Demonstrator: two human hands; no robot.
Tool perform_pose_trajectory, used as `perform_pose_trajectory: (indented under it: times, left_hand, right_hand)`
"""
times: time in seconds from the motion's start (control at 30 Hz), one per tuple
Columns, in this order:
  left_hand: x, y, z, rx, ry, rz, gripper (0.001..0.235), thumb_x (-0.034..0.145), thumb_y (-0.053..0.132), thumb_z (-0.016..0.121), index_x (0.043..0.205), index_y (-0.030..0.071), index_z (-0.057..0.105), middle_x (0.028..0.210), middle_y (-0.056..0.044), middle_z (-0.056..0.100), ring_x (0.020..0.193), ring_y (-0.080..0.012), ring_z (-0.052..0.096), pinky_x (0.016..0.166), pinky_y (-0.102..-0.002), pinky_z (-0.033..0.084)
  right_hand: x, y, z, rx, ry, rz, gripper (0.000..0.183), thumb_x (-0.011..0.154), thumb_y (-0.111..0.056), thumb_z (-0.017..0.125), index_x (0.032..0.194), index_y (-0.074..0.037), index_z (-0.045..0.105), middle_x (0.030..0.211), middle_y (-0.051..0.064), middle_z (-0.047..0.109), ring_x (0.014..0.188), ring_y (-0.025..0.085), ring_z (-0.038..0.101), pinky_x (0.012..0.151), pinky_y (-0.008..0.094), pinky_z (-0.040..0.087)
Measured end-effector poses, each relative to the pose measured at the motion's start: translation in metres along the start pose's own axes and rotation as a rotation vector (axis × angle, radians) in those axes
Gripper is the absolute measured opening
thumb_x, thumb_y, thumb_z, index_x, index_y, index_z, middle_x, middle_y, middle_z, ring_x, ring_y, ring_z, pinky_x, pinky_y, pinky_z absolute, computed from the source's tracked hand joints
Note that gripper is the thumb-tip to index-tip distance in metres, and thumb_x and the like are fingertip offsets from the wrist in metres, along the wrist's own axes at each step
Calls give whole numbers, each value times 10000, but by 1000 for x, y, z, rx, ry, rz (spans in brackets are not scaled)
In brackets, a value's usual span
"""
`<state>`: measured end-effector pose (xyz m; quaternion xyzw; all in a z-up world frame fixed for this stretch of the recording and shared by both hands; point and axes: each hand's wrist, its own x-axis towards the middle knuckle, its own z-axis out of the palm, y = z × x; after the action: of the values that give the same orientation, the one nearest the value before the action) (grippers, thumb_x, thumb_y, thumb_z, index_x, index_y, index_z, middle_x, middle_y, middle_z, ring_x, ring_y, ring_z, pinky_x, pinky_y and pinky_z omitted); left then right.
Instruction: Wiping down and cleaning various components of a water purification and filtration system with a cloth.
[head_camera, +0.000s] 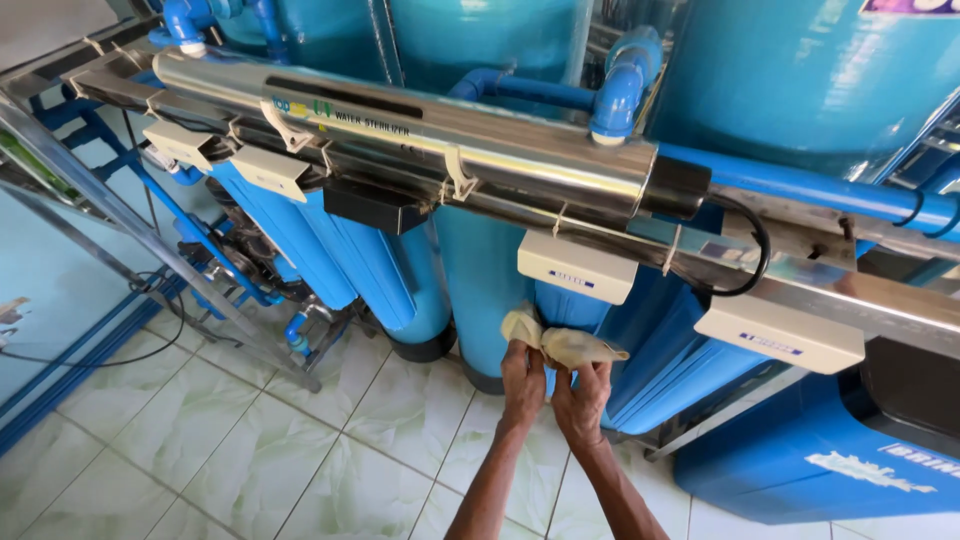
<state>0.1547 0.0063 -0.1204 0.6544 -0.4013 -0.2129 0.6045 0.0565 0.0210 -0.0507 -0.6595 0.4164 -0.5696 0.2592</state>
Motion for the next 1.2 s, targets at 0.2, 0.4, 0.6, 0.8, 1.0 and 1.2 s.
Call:
perform_pose_trajectory:
  times: [0.2, 0.4, 0.6, 0.8, 1.0, 1.2]
  left_hand:
    - [23, 83, -18, -243, 104, 389, 244, 993, 76, 508, 1170, -65, 598, 1076, -257, 654, 980, -407, 623, 835, -460, 509]
    - [24, -27, 9, -139, 4, 218, 216, 1013, 97, 464, 1104, -12, 627, 1052, -210, 700, 978, -365, 671, 843, -450, 521]
    - [-39, 5, -6, -34, -34, 120, 256, 1002, 112, 487, 1180, -9, 625, 1133, -230, 630, 1048, -399, 625, 884, -479, 498]
    - [-63, 88, 14, -26, 220, 381, 305, 1030, 81, 527, 1309, -17, 603, 1308, -270, 558, 1216, -463, 527, 1011, -522, 421]
    - [-39, 68, 41, 46, 153, 286, 344, 1014, 72, 532, 1344, -22, 538, 1224, -261, 546, 1114, -431, 537, 960, -498, 429]
    - [-48, -9, 63, -1270, 80, -335, 297, 1110, 158, 527, 1266, -94, 553, 1230, -213, 582, 1126, -321, 525, 961, -452, 428]
  right_hand:
    - [43, -61, -5, -176, 148, -543, 319, 808, 75, 679, 1085, -77, 716, 1105, 188, 631, 1035, 440, 582, 916, 508, 475]
    - [18, -7, 15, -196, 59, -522, 367, 739, 90, 634, 1056, -56, 745, 1094, 153, 679, 994, 414, 619, 905, 526, 479]
    - [-33, 85, 7, -14, 166, -97, 254, 846, 37, 645, 1073, -70, 680, 1107, 130, 678, 998, 288, 646, 881, 385, 521]
    - [35, 33, -35, 352, 173, 204, 337, 1084, -184, 554, 1368, -5, 532, 1193, 84, 616, 1057, 153, 558, 934, 308, 459]
    - [69, 21, -8, 395, 48, 54, 425, 1109, -239, 456, 1467, -11, 468, 1319, 137, 617, 1175, 206, 560, 1005, 317, 444]
    - [31, 87, -1, 213, 23, 103, 450, 1058, -169, 403, 1478, -22, 469, 1269, 178, 661, 1081, 225, 643, 890, 329, 504]
